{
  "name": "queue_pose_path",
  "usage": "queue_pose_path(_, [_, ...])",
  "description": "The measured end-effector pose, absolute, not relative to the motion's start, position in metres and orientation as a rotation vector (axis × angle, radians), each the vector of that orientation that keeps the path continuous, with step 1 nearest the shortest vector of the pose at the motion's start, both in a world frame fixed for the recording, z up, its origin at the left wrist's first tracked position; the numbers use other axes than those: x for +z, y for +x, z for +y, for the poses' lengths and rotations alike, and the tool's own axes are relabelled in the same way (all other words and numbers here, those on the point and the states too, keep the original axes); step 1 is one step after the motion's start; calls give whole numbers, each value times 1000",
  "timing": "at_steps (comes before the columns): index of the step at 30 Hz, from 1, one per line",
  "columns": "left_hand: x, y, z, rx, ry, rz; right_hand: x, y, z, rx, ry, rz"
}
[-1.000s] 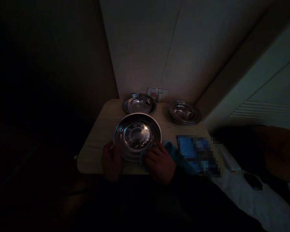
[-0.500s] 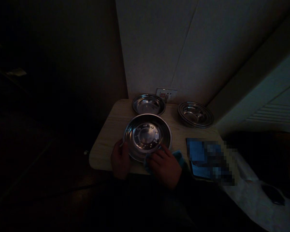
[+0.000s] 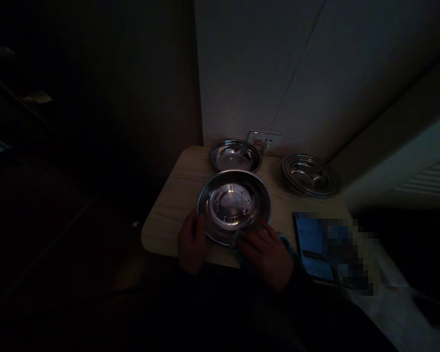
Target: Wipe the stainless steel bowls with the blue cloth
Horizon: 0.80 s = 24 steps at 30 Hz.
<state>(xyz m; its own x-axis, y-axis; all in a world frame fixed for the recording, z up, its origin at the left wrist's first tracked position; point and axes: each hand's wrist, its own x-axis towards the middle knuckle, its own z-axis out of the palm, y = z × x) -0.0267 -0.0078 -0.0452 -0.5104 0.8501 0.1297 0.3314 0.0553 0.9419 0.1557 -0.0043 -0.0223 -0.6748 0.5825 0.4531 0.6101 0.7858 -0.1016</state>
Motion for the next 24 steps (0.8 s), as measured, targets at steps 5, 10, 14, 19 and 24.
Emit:
queue_pose_path(5, [-46, -27, -7, 1447, 1174, 1871, 28, 194, 20, -221, -968, -2379])
queue_pose_path(10, [-46, -26, -8, 1449, 1142, 1866, 87, 209, 24, -389, -962, -2155])
queue_pose_path(14, [-47, -26, -8, 1468, 1149, 1851, 84, 204, 14, -364, -881, -2227])
queue_pose_path(19, [-46, -25, -9, 1460, 1155, 1877, 15, 188, 7, -223, -900, -2388])
queue_pose_path(24, [-46, -25, -9, 1475, 1159, 1886, -26, 173, -5, -118, -948, -2432])
